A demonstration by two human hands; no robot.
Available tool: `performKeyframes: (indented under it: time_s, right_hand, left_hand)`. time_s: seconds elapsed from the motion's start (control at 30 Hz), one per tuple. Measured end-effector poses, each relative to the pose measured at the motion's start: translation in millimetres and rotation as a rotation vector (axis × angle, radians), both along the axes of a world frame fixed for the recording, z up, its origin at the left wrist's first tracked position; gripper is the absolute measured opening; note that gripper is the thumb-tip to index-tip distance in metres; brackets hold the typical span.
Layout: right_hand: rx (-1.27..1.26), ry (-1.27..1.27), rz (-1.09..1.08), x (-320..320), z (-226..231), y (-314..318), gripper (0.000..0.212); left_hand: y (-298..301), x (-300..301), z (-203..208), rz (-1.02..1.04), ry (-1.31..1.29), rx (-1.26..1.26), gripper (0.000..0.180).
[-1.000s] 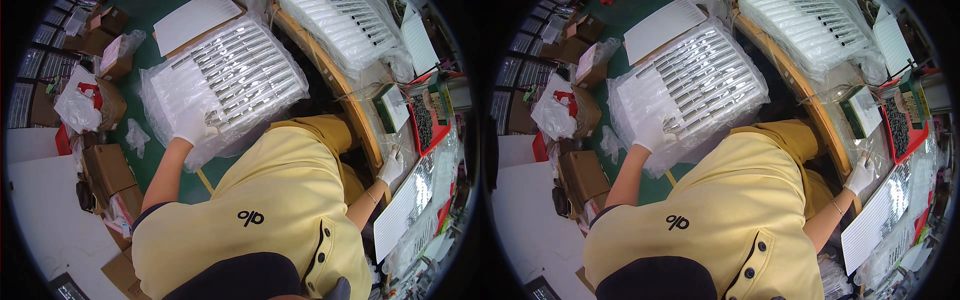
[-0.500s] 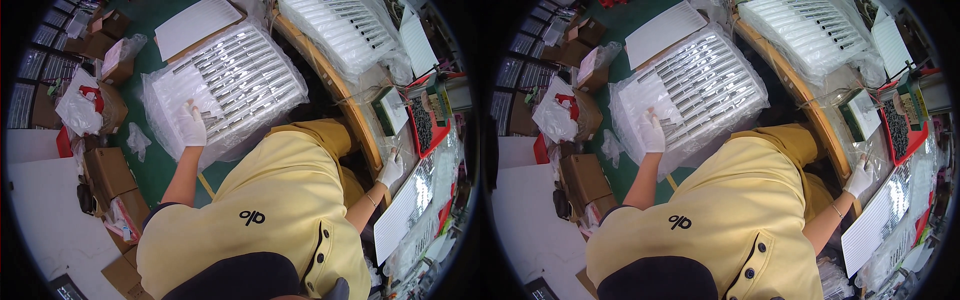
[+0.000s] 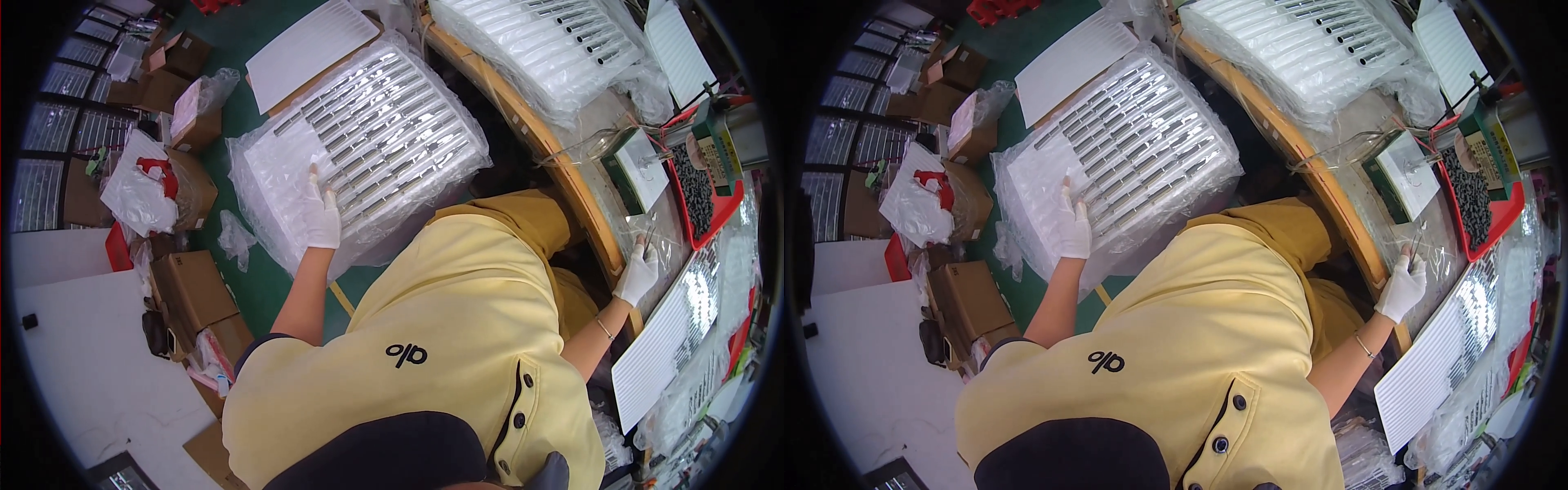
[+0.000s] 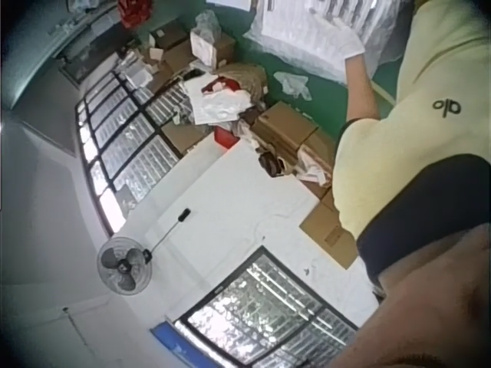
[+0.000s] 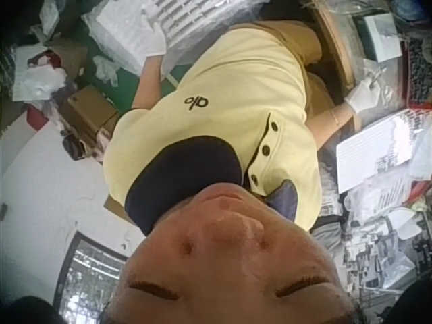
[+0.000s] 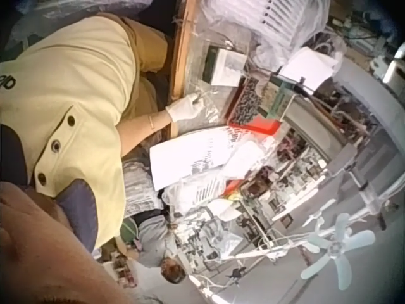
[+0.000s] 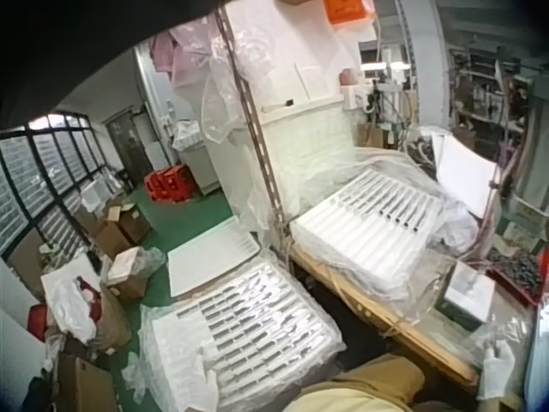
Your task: The person picks up a metal tube and a small black component, inserts the component into the tube, and places the assembly into a press. After pressing, the person removes the tube and places it into a plastic-lined tray.
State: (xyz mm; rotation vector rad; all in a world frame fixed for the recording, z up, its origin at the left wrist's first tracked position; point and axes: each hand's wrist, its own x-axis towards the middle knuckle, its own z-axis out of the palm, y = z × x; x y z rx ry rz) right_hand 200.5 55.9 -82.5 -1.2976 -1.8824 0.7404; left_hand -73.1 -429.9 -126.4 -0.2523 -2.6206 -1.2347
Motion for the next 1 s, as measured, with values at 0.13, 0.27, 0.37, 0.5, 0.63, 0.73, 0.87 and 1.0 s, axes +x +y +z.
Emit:
performKeyframes:
  time_s: [0.13, 0.27, 0.37, 0.5, 0.63, 0.73, 0.87, 1.0]
  right_hand:
    - [-0.044, -0.109, -0.048, -2, 5, -5, 0.024]
    - [0.150, 0.010, 0.027, 7, -17, 6, 0.025]
    - [-0.210, 0.200, -0.021, 5, 13, -10, 0.026]
    - [-0.316, 0.277, -0.001, 12, 11, -5, 0.023]
    - [-0.212, -0.003, -0.081, 11, 14, -3, 0.017]
    - [-0.127, -0.046, -0.116, 11, 33, 9, 0.015]
    - [0.136, -0.213, -0.292, 22, 72, 59, 0.012]
    - [0.207, -0.509, -0.431, 32, 86, 131, 0.013]
  left_hand:
    - [-4, -5, 12, 0.046, 0.031, -0.243, 0.052]
    - [67, -42, 51, -0.193, 0.343, -0.374, 0.038]
    - [166, -67, 88, -0.454, 0.471, -0.250, 0.028]
    - [304, -118, 115, -0.672, 0.463, -0.142, 0.027]
    - [438, -212, 85, -0.727, 0.437, -0.372, 0.034]
    - [483, -248, 89, -0.738, 0.387, -0.576, 0.045]
    - [498, -232, 107, -0.631, 0.205, -0.712, 0.038]
    - [493, -253, 89, -0.616, 0.129, -0.642, 0.036]
